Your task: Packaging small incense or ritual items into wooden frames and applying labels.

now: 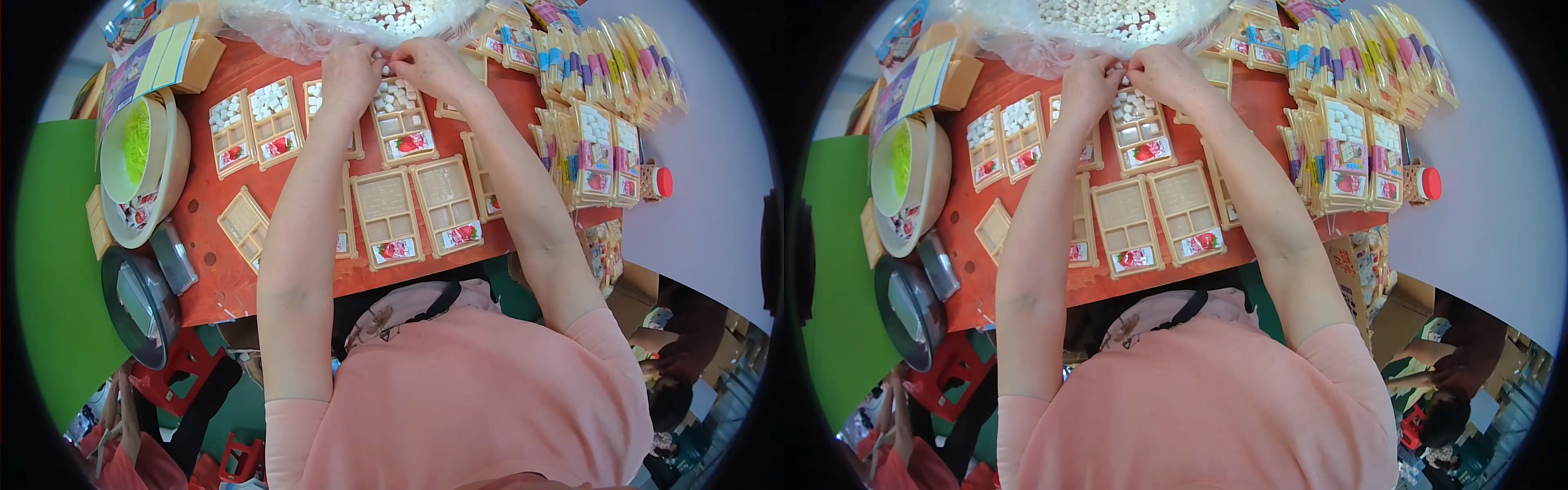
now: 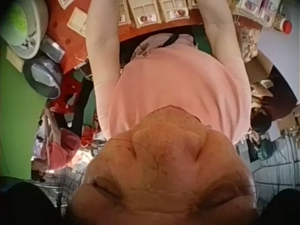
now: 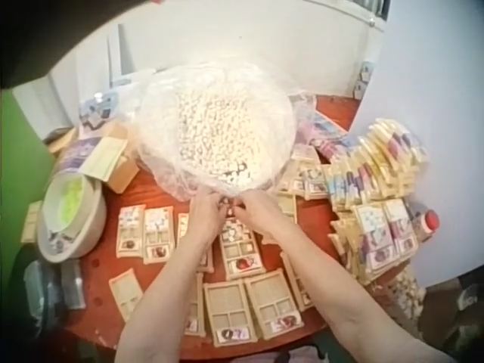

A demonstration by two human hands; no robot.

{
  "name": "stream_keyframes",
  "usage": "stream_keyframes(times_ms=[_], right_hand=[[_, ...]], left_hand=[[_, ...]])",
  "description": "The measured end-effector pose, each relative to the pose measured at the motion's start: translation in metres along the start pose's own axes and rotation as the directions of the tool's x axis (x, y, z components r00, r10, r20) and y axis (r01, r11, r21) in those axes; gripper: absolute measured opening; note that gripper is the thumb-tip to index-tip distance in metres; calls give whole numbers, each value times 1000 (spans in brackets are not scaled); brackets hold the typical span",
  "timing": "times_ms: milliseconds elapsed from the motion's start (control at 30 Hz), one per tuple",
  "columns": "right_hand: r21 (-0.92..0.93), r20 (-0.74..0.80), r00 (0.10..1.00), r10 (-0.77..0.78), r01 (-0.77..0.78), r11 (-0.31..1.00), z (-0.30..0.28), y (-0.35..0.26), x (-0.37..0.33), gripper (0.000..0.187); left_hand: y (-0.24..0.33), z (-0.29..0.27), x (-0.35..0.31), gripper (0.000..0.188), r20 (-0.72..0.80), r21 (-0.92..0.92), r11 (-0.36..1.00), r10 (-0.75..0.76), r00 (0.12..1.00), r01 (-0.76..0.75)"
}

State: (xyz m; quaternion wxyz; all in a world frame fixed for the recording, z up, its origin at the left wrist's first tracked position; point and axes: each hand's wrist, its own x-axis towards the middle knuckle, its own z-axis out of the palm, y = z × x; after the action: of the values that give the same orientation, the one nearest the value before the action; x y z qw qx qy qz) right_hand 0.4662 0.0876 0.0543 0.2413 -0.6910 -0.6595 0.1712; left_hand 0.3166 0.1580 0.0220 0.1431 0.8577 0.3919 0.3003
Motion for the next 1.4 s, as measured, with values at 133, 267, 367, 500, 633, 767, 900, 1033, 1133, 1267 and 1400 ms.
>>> stream_keyframes(times_ms=[133,267,367,500,633,767,900,1033,1133,1267,1400], right_hand=[[-19,-36,999,-34,33,999,-20,-12,-19,19],[8,102,995,-5,4,1000,-27,-29,-50,21],[-159,155,986,53,-28,987,-25,-35,-72,21],[-298,25,999,31,-22,954,-6,-24,-84,19],[-232,26,1000,13,-7,973,-8,-27,-84,19],[-69,-23,999,33,-35,997,-14,-28,-73,21],[-91,-89,996,-4,-5,996,-7,-29,-61,23],[-31,-153,986,-74,70,997,0,-14,-28,23],[-125,-88,995,-47,36,992,10,-12,-5,23],[-134,24,1000,1,2,991,13,-7,7,23],[28,58,998,7,-8,1000,-2,1,5,23]], left_hand=[[-3,6,3,16,22,-72,997,-2,1000,4],[-7,-1,1,17,20,-13,1000,1,1000,-1],[6,-17,-9,19,39,-112,994,-2,999,7],[34,-39,-37,21,255,-323,934,-67,965,150],[32,-48,-62,21,144,-383,911,-106,984,154],[41,-48,-88,19,-41,-251,966,52,998,-61],[55,-42,-99,6,-8,-56,972,226,974,-226],[59,-38,-100,6,-22,21,972,234,972,-234],[64,-38,-103,10,13,38,976,215,976,-216],[69,-40,-102,27,3,95,961,261,965,-260],[68,-37,-104,36,103,107,963,236,966,-247]])
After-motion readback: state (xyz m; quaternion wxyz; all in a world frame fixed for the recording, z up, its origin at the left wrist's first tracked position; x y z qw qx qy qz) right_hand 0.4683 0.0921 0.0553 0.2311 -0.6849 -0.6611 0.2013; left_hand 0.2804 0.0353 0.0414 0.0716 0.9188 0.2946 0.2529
